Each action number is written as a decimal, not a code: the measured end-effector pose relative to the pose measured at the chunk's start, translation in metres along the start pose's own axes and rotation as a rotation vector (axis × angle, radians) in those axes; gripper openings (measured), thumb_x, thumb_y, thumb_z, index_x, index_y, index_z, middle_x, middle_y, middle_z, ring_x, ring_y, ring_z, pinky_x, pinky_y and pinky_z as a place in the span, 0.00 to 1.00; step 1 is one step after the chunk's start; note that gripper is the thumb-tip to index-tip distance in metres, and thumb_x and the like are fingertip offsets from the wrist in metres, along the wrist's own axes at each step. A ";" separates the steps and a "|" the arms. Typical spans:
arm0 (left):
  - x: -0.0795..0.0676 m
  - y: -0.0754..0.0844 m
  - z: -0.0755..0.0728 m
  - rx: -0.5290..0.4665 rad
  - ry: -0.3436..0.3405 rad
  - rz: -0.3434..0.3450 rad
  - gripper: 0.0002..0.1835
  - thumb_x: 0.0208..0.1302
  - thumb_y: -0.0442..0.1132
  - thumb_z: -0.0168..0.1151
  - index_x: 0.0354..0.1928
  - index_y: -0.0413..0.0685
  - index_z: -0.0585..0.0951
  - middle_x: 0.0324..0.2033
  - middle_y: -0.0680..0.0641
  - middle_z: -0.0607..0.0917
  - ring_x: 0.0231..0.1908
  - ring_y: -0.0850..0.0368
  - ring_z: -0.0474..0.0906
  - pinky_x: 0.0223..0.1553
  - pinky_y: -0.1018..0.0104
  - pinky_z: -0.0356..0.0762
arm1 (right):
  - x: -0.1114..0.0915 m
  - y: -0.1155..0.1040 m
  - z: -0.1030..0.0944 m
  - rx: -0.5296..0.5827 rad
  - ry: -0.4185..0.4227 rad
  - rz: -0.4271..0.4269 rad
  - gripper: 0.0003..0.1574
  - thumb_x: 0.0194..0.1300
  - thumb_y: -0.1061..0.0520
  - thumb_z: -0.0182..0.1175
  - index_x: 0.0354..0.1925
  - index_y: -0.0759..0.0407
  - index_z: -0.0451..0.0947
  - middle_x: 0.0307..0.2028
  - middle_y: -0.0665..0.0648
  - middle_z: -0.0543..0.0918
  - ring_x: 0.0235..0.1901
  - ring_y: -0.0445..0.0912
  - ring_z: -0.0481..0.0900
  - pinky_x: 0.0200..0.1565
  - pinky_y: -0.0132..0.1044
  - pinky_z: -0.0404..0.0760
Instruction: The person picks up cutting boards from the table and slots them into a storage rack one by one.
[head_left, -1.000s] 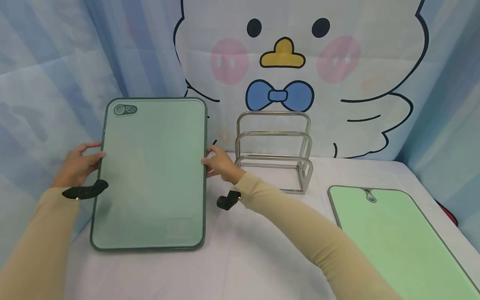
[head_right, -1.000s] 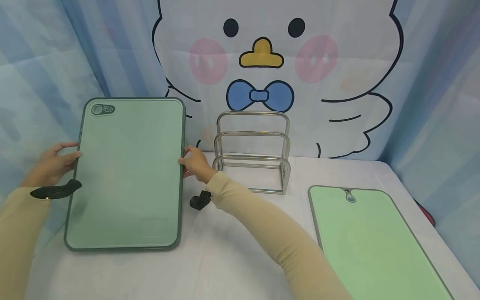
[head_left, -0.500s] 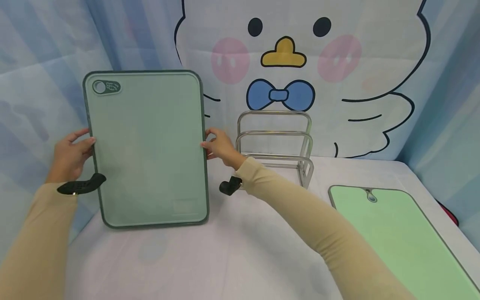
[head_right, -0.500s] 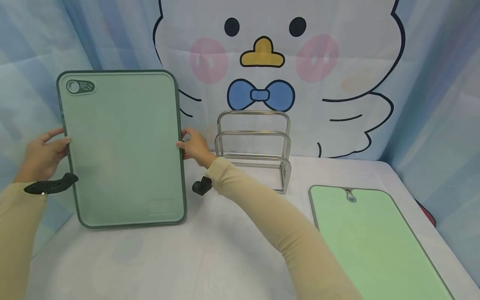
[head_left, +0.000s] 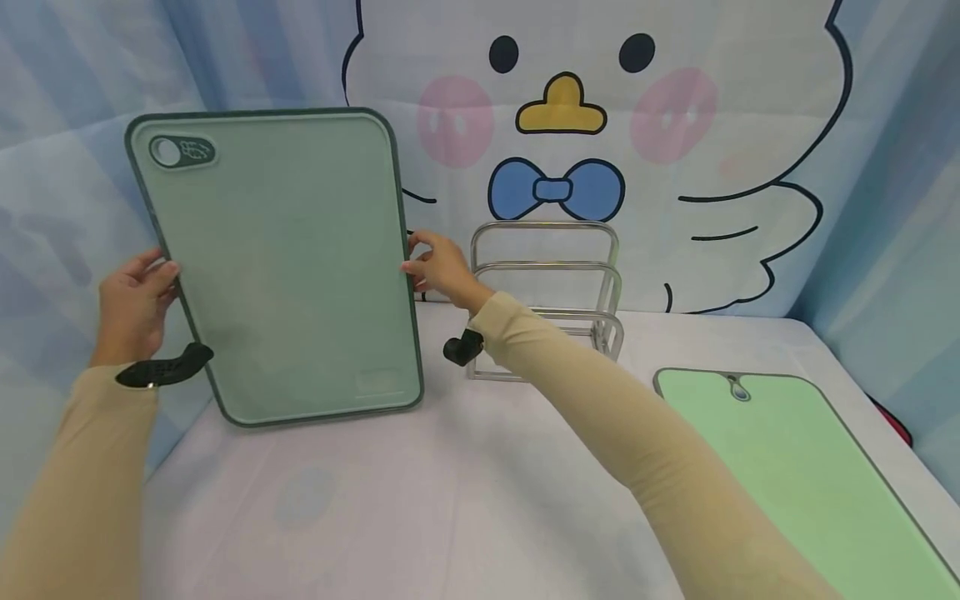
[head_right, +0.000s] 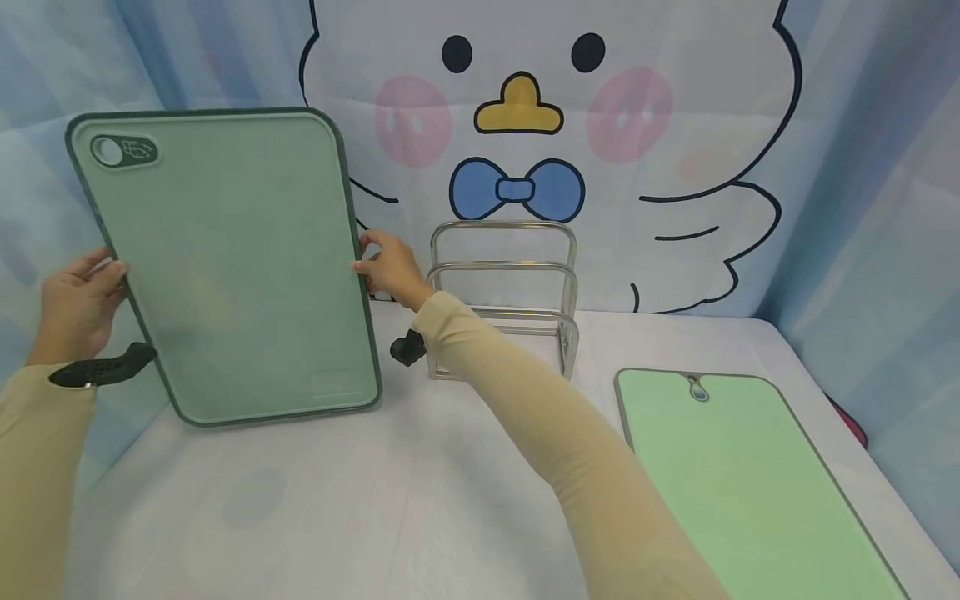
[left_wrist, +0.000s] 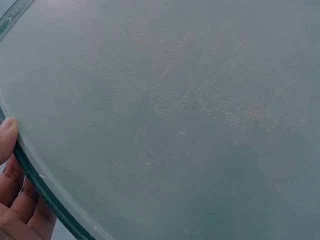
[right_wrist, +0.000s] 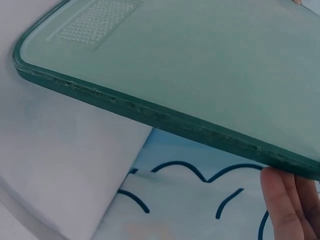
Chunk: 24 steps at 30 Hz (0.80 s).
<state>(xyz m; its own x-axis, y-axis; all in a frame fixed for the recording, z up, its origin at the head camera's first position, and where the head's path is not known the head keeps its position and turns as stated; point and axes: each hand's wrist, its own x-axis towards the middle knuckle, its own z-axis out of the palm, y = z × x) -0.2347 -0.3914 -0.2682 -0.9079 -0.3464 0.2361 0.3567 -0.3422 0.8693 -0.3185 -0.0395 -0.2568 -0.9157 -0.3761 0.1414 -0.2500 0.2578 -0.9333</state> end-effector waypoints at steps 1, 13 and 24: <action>0.001 -0.001 0.001 0.001 0.009 0.013 0.24 0.57 0.32 0.63 0.58 0.46 0.75 0.31 0.52 0.85 0.30 0.63 0.79 0.32 0.77 0.76 | 0.001 0.000 -0.001 -0.002 0.002 -0.009 0.12 0.63 0.64 0.59 0.46 0.61 0.72 0.33 0.64 0.83 0.26 0.46 0.79 0.40 0.43 0.85; 0.010 -0.006 0.018 -0.064 0.013 0.153 0.24 0.56 0.30 0.63 0.57 0.38 0.77 0.35 0.48 0.85 0.32 0.60 0.79 0.33 0.74 0.77 | 0.015 -0.001 -0.012 -0.068 0.043 -0.058 0.11 0.62 0.66 0.60 0.44 0.64 0.73 0.40 0.69 0.84 0.35 0.53 0.84 0.43 0.43 0.84; 0.019 -0.010 0.031 -0.146 -0.058 0.211 0.21 0.57 0.26 0.60 0.55 0.35 0.78 0.34 0.46 0.87 0.31 0.58 0.81 0.33 0.72 0.78 | 0.024 0.002 -0.027 -0.017 0.118 -0.083 0.15 0.60 0.66 0.62 0.47 0.67 0.76 0.44 0.67 0.84 0.40 0.55 0.84 0.41 0.35 0.84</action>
<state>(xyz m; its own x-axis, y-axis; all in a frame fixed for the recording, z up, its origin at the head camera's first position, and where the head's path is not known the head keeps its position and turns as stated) -0.2621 -0.3678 -0.2588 -0.8194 -0.3741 0.4343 0.5641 -0.3917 0.7269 -0.3497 -0.0238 -0.2465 -0.9219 -0.2900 0.2569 -0.3312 0.2456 -0.9111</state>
